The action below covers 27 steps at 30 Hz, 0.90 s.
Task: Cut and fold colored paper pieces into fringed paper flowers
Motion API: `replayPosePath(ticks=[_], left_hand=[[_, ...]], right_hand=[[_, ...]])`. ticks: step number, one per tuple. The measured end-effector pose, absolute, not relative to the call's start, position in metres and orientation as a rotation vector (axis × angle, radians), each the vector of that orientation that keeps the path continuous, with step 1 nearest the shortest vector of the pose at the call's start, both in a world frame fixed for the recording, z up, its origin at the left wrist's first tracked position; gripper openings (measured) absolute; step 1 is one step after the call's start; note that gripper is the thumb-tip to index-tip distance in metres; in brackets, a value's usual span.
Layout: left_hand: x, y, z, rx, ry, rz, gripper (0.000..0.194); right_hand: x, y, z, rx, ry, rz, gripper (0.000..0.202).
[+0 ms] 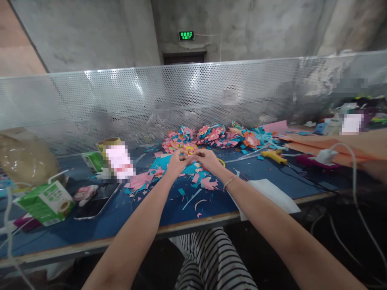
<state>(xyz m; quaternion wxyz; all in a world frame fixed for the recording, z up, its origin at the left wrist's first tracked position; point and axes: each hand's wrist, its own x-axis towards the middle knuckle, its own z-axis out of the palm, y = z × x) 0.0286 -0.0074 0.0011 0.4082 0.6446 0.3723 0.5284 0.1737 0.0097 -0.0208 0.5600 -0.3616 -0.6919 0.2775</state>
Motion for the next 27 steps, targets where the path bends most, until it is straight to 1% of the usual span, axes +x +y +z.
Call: replayPosePath(ticks=[6, 9, 16, 20, 23, 27], left_hand=[[0.027, -0.008, 0.003, 1.678, 1.029, 1.223, 0.024], [0.025, -0.007, 0.004, 1.698, 1.054, 1.227, 0.022], [0.02, 0.006, -0.002, 1.626, 1.011, 1.325, 0.022], [0.02, 0.009, -0.004, 1.568, 0.949, 1.392, 0.023], [0.021, 0.007, -0.004, 1.561, 0.935, 1.348, 0.025], [0.023, 0.002, -0.002, 1.527, 0.947, 1.26, 0.031]], right_hand=[[0.175, 0.012, -0.022, -0.874, -1.645, 0.593, 0.019], [0.174, 0.008, -0.02, -0.886, -1.652, 0.604, 0.018], [0.175, 0.002, -0.015, -0.909, -1.631, 0.744, 0.028], [0.177, 0.002, -0.016, -0.852, -1.669, 0.702, 0.027], [0.177, -0.001, -0.014, -0.869, -1.632, 0.652, 0.027], [0.177, -0.005, -0.011, -0.922, -1.682, 0.639, 0.029]])
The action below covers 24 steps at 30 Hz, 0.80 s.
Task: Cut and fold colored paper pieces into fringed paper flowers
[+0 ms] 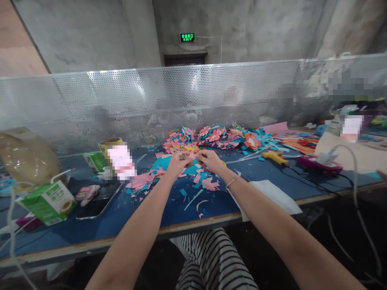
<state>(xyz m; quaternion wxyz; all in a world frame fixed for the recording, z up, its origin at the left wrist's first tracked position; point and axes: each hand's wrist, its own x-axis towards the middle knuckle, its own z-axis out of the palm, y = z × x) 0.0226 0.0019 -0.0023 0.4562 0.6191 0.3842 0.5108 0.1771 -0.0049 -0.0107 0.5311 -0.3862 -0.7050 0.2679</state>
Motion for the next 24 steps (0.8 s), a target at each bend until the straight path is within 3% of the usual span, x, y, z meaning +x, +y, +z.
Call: replayPosePath(ticks=[16, 24], left_hand=[[0.02, 0.0005, -0.0008, 1.772, 0.996, 1.256, 0.022], [0.0212, -0.0002, -0.0032, 1.766, 0.948, 1.201, 0.028]], right_hand=[[0.1739, -0.0036, -0.0133, -0.95, -1.697, 0.601, 0.021], [0.1725, -0.0023, -0.0155, -0.911, -1.762, 0.575, 0.025]])
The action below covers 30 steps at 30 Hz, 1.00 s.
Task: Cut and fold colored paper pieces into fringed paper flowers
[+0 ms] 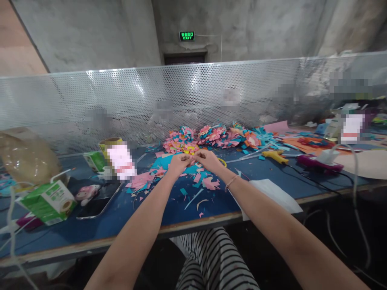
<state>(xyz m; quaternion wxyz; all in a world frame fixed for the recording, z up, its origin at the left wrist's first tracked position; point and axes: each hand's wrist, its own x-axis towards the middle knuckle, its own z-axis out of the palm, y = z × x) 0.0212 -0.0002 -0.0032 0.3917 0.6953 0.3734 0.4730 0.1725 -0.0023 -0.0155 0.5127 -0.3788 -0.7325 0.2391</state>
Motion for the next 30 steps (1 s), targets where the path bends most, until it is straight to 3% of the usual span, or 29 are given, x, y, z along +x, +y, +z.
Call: replayPosePath(ticks=[10, 19, 25, 30], left_hand=[[0.024, -0.004, -0.001, 1.693, 0.933, 1.158, 0.014], [0.017, 0.009, -0.011, 1.863, 1.054, 1.117, 0.017], [0.023, 0.003, -0.011, 1.39, 0.922, 1.19, 0.026], [0.022, 0.004, -0.008, 1.236, 0.86, 1.289, 0.023]], right_hand=[[0.179, 0.009, -0.02, -0.881, -1.687, 0.588, 0.024], [0.173, 0.0, -0.019, -0.93, -1.665, 0.472, 0.023], [0.174, -0.001, -0.02, -0.847, -1.734, 0.231, 0.017], [0.171, 0.0, -0.02, -0.75, -1.921, 0.22, 0.019]])
